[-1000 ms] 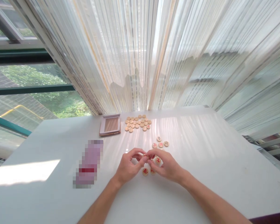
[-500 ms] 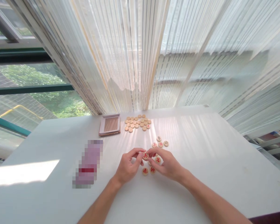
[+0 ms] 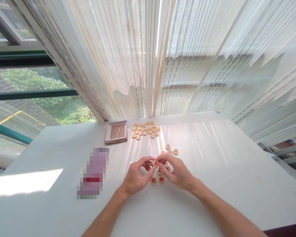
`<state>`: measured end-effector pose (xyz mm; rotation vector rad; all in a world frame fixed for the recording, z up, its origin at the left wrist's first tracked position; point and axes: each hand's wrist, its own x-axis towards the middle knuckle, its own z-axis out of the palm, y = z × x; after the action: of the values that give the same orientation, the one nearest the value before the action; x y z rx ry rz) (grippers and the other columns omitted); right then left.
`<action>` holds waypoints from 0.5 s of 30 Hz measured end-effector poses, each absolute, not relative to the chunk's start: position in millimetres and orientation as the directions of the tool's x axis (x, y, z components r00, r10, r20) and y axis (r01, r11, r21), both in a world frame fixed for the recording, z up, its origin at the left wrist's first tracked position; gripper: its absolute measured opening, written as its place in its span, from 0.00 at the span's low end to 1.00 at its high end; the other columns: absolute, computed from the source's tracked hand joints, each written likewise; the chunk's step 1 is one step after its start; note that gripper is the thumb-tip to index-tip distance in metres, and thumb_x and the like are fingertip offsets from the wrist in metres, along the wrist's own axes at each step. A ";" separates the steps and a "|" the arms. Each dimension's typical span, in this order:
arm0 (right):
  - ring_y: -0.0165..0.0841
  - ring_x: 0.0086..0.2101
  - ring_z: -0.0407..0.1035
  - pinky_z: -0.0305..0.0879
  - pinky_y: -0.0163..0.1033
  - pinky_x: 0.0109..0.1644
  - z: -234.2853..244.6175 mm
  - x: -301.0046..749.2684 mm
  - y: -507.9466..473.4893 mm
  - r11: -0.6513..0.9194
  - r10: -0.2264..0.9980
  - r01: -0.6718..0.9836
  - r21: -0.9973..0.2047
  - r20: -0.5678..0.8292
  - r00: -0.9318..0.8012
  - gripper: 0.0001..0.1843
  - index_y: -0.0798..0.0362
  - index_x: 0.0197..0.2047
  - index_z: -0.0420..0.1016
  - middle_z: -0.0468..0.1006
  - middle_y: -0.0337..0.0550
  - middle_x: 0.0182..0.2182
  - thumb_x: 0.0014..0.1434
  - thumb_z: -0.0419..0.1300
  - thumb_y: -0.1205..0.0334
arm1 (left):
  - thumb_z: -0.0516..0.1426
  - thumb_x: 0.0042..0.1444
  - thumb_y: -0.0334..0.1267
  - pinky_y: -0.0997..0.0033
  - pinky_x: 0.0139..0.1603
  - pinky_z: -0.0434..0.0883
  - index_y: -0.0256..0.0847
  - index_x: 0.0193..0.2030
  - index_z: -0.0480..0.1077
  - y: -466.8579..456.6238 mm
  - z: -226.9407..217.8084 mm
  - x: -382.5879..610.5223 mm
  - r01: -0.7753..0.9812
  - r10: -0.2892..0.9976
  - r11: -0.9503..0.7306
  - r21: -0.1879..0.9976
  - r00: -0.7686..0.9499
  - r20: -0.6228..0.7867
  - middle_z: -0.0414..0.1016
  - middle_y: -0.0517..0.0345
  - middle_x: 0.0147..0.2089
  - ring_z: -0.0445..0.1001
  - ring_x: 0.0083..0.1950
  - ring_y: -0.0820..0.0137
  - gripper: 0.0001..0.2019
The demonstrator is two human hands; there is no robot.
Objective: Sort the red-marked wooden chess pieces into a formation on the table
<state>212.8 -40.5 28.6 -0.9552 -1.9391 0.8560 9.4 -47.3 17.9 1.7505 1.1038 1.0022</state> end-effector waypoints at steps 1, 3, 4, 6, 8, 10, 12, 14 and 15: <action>0.33 0.35 0.74 0.72 0.39 0.41 29.2 212.6 -40.4 0.485 0.848 0.312 -0.817 0.352 -0.396 0.06 0.49 0.46 0.71 0.78 0.42 0.35 0.67 0.55 0.64 | 0.59 0.61 0.39 0.68 0.45 0.77 0.43 0.53 0.72 -47.7 17.6 9.8 0.294 0.932 -0.292 0.910 0.302 0.202 0.81 0.55 0.44 0.78 0.39 0.69 0.14; 0.32 0.34 0.74 0.72 0.38 0.40 30.3 212.4 -40.3 0.484 0.849 0.315 -0.817 0.351 -0.394 0.04 0.49 0.44 0.71 0.78 0.41 0.33 0.67 0.56 0.63 | 0.60 0.60 0.39 0.69 0.44 0.77 0.44 0.53 0.72 -48.4 17.0 10.6 0.313 0.926 -0.314 0.896 0.308 0.217 0.81 0.56 0.44 0.78 0.37 0.70 0.14; 0.32 0.34 0.74 0.72 0.38 0.40 30.5 212.4 -40.2 0.482 0.850 0.316 -0.817 0.348 -0.396 0.04 0.49 0.43 0.71 0.78 0.41 0.33 0.66 0.57 0.63 | 0.60 0.60 0.39 0.69 0.44 0.77 0.44 0.53 0.72 -48.7 16.8 10.8 0.321 0.922 -0.327 0.889 0.313 0.226 0.81 0.56 0.44 0.78 0.37 0.71 0.14; 0.32 0.33 0.74 0.72 0.38 0.40 30.1 212.5 -39.9 0.474 0.853 0.320 -0.820 0.338 -0.398 0.03 0.49 0.42 0.72 0.79 0.40 0.33 0.65 0.58 0.62 | 0.59 0.60 0.39 0.69 0.43 0.77 0.44 0.53 0.72 -48.9 16.3 10.9 0.330 0.914 -0.351 0.876 0.324 0.245 0.81 0.56 0.44 0.78 0.36 0.71 0.14; 0.32 0.32 0.74 0.73 0.37 0.39 28.4 212.5 -39.6 0.463 0.860 0.329 -0.823 0.327 -0.392 0.02 0.49 0.41 0.72 0.79 0.40 0.32 0.64 0.60 0.61 | 0.59 0.61 0.38 0.69 0.43 0.78 0.44 0.53 0.72 -48.9 15.8 10.7 0.334 0.905 -0.371 0.866 0.339 0.257 0.81 0.56 0.45 0.78 0.36 0.71 0.14; 0.31 0.31 0.74 0.73 0.37 0.37 25.8 212.4 -39.3 0.452 0.870 0.347 -0.822 0.320 -0.376 0.03 0.49 0.39 0.72 0.79 0.39 0.31 0.63 0.61 0.61 | 0.58 0.61 0.38 0.69 0.43 0.78 0.44 0.53 0.72 -48.8 15.3 10.4 0.339 0.898 -0.384 0.859 0.355 0.261 0.81 0.55 0.46 0.78 0.36 0.71 0.14; 0.31 0.30 0.74 0.72 0.36 0.35 23.5 212.2 -39.1 0.443 0.878 0.366 -0.819 0.313 -0.361 0.04 0.50 0.37 0.72 0.78 0.38 0.30 0.62 0.63 0.61 | 0.58 0.61 0.38 0.69 0.42 0.78 0.44 0.53 0.72 -48.9 15.0 10.4 0.340 0.891 -0.396 0.853 0.368 0.267 0.81 0.55 0.45 0.78 0.35 0.71 0.14; 0.30 0.29 0.73 0.71 0.35 0.33 22.0 212.0 -39.1 0.431 0.886 0.377 -0.820 0.307 -0.346 0.05 0.50 0.36 0.72 0.78 0.38 0.29 0.61 0.64 0.60 | 0.58 0.61 0.37 0.69 0.42 0.78 0.45 0.53 0.72 -49.1 15.2 10.9 0.335 0.884 -0.408 0.849 0.378 0.275 0.81 0.56 0.43 0.78 0.35 0.72 0.13; 0.30 0.28 0.73 0.70 0.35 0.33 21.6 211.9 -39.3 0.424 0.891 0.379 -0.822 0.303 -0.339 0.05 0.50 0.35 0.72 0.78 0.37 0.28 0.61 0.64 0.60 | 0.59 0.61 0.37 0.70 0.42 0.78 0.45 0.53 0.72 -49.2 15.3 11.2 0.331 0.881 -0.413 0.848 0.382 0.280 0.81 0.57 0.42 0.77 0.35 0.72 0.13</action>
<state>211.9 -39.3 21.6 -1.0776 -1.9049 0.8371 11.2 -49.2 15.3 1.9311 1.0424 0.9824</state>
